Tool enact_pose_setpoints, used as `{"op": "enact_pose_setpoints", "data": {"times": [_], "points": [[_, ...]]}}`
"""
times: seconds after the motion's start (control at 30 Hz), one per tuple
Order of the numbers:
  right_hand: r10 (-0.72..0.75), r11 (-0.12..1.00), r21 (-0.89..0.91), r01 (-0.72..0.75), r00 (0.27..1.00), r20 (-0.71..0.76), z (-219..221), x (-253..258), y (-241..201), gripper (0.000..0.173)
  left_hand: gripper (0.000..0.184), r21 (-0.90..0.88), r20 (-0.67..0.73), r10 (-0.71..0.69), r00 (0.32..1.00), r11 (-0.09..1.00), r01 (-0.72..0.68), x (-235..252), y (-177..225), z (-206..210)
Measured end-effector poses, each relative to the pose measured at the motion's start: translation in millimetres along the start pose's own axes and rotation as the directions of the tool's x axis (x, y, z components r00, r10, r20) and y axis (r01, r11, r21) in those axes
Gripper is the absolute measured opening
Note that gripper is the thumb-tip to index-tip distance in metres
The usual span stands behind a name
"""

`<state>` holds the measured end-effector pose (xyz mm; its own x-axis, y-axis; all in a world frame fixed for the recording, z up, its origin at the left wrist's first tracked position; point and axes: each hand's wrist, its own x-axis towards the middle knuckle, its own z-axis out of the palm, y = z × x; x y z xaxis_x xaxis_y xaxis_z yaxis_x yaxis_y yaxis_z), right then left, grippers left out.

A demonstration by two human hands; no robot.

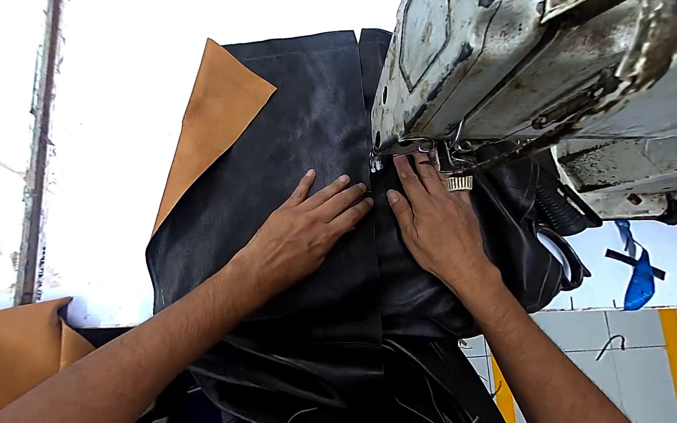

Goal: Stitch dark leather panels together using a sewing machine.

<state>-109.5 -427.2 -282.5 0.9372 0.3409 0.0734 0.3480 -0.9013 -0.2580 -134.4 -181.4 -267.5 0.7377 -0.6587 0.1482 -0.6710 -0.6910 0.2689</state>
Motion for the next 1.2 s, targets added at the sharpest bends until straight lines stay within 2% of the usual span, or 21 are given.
{"op": "enact_pose_setpoints", "data": {"times": [0.37,0.57,0.63,0.67,0.7,0.73,0.77,0.8,0.83,0.87,0.9,0.93,0.97,1.03,1.1,1.2], "points": [[-0.083,0.996,-0.039,0.083,0.997,0.002,-6,34,24,0.055,0.043,-0.003,0.020,-0.019,1.000,1.000,0.019,27,-16,-1],[-0.064,0.996,-0.063,0.066,0.998,0.019,-3,39,21,0.058,0.043,-0.009,-0.003,-0.006,1.000,1.000,0.006,27,-18,0],[-0.074,0.997,0.012,0.075,0.996,-0.040,-13,34,16,0.054,0.043,-0.012,-0.011,0.001,1.000,1.000,-0.001,27,-18,1],[-0.070,0.992,0.095,0.082,0.989,-0.127,-25,22,12,0.049,0.043,-0.009,-0.010,0.003,1.000,1.000,-0.003,27,-17,0],[-0.034,0.981,0.177,0.082,0.965,-0.260,-43,1,9,0.041,0.042,-0.006,-0.012,0.005,1.000,1.000,-0.005,28,-17,0],[0.047,0.961,0.265,0.076,0.902,-0.429,-58,-30,16,0.034,0.042,-0.001,-0.013,0.007,1.000,1.000,-0.007,28,-18,0],[0.172,0.935,0.349,0.066,0.775,-0.608,-66,-69,35,0.027,0.042,0.002,-0.012,0.006,1.000,1.000,-0.006,28,-17,0],[0.323,0.909,0.416,0.014,0.605,-0.728,-66,-109,67,0.027,0.041,0.007,-0.011,0.002,1.000,1.000,-0.002,28,-16,0],[0.496,0.856,0.509,-0.086,0.413,-0.764,-60,-139,100,0.030,0.040,0.020,-0.019,0.000,1.000,1.000,0.000,29,-15,-1],[0.676,0.731,0.661,-0.167,0.307,-0.670,-50,-162,130,0.037,0.040,0.038,-0.017,-0.001,1.000,0.999,0.001,29,-12,-2],[0.839,0.530,0.828,-0.182,0.253,-0.481,-40,-173,152,0.043,0.040,0.048,-0.015,0.003,1.000,0.999,-0.002,29,-8,-3],[0.930,0.318,0.938,-0.138,0.239,-0.280,-33,-174,165,0.046,0.040,0.058,-0.014,0.006,1.000,0.998,-0.006,30,-5,-3],[0.947,0.182,0.982,-0.054,0.278,-0.161,-28,-171,176,0.047,0.041,0.068,-0.012,-0.001,1.000,0.998,0.001,31,-1,-3],[0.946,0.106,0.992,0.075,0.300,-0.124,-23,-163,185,0.045,0.043,0.090,0.001,-0.045,0.999,0.995,0.045,33,6,-2],[0.953,0.097,0.985,0.142,0.271,-0.133,-21,-162,185,0.044,0.042,0.097,0.012,-0.102,0.995,0.990,0.100,31,14,0],[0.970,0.000,0.987,0.162,0.240,-0.039,-22,-168,194,0.060,0.045,0.066,-0.024,-0.138,0.990,0.988,0.139,29,17,7]]}}
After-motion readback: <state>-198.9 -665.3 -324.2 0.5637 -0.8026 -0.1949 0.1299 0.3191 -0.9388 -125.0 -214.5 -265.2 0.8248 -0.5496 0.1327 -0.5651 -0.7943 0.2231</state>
